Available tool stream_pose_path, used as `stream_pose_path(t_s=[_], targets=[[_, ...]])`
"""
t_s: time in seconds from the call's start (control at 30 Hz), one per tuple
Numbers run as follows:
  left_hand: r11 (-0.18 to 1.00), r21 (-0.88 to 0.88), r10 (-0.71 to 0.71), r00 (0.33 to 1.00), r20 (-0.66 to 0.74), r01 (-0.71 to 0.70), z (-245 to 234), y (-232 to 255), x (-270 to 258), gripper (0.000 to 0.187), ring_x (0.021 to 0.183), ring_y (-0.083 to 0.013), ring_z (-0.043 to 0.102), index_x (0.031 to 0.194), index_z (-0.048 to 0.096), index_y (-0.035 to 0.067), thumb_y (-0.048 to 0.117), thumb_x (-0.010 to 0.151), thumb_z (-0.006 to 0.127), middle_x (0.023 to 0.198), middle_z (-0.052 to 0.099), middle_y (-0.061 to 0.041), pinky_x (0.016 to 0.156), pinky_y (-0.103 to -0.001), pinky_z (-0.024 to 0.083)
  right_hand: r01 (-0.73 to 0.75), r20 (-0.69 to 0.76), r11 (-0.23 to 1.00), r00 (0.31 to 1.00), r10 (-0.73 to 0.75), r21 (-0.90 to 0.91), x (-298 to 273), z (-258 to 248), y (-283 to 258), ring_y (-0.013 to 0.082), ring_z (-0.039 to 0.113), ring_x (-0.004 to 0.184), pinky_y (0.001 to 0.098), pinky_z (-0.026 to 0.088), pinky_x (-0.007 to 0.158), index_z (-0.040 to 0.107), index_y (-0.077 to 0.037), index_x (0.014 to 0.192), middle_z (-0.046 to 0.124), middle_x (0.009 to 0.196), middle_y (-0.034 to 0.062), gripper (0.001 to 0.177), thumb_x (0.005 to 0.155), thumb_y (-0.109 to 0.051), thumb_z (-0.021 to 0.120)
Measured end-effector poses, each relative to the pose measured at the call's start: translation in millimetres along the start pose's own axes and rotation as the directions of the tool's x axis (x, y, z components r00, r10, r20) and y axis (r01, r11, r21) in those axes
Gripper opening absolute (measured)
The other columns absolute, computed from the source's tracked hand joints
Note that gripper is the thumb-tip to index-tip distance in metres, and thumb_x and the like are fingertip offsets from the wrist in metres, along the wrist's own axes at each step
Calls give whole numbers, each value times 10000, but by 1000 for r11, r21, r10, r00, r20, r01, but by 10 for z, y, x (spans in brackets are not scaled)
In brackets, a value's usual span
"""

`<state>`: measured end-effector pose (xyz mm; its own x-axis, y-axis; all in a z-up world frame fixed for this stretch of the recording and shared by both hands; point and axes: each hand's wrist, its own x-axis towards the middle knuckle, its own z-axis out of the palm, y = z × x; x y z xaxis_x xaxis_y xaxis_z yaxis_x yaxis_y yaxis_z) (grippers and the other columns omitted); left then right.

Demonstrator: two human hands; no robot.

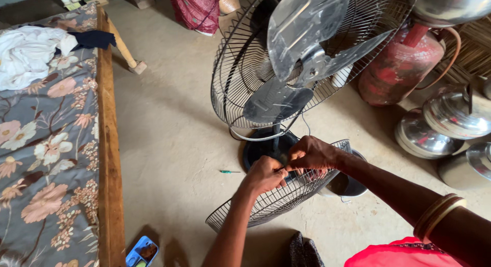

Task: The person cleans a standing fan by wiping the blades and cage with a cloth. They then reassemble the fan by attaching the front cage and securing it with a red cloth strip.

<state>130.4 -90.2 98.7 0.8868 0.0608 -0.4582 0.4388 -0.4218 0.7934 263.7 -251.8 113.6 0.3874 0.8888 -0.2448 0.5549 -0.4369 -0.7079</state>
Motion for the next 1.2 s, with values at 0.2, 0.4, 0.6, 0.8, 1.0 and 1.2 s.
stream_pose_path(t_s=[0.2, 0.4, 0.6, 0.8, 1.0, 1.2], targets=[[992, -82, 75, 975, -207, -94, 172, 15, -15, 198, 598, -137, 697, 881, 784, 7, 176, 884, 682, 725, 766, -126, 568, -305, 553, -25, 37, 993, 999, 21, 111, -100, -92, 76, 115, 726, 650, 315, 603, 630, 834, -96, 879, 802, 731, 37, 181, 852, -239, 726], [989, -34, 120, 907, -403, -146, 277, 29, 28, 205, 651, -231, 736, 819, 760, 7, 202, 832, 697, 703, 727, -150, 637, -386, 556, -60, 40, 996, 998, 58, 62, -82, -163, 24, 97, 737, 681, 293, 605, 643, 834, -99, 916, 811, 764, 35, 179, 860, -235, 732], [993, 8, 108, 883, -456, -118, 201, 16, 76, 215, 631, -258, 729, 806, 774, 46, 229, 802, 662, 677, 730, -128, 676, -379, 559, -102, 21, 994, 995, 101, 45, -94, -373, 184, 117, 778, 673, 337, 660, 692, 830, -115, 926, 823, 796, 37, 237, 867, -321, 729], [974, -225, -52, 919, -390, -40, -9, -84, 26, 210, 571, -164, 669, 760, 754, 31, 216, 783, 658, 620, 705, -83, 559, -320, 529, -11, -47, 996, 999, 7, -85, -170, -604, 548, 118, 809, 710, 312, 580, 881, 825, -154, 902, 830, 811, 12, 268, 888, -399, 719], [979, -139, 96, 939, -330, -149, -207, -199, 10, 260, 590, -155, 690, 749, 733, 22, 252, 821, 635, 628, 709, -102, 570, -314, 525, -107, -77, 992, 992, 101, -74, -221, -743, 556, 114, 797, 727, 329, 622, 776, 826, -133, 847, 833, 784, 29, 265, 861, -389, 759], [925, 19, 376, 907, -191, -380, -186, -16, 71, 317, 693, -159, 737, 844, 745, 77, 360, 910, 618, 733, 764, -72, 685, -344, 591, 1, -71, 1000, 997, 1, 28, -212, -719, 173, 105, 788, 701, 293, 624, 722, 827, -137, 871, 826, 811, 3, 216, 845, -328, 730]])
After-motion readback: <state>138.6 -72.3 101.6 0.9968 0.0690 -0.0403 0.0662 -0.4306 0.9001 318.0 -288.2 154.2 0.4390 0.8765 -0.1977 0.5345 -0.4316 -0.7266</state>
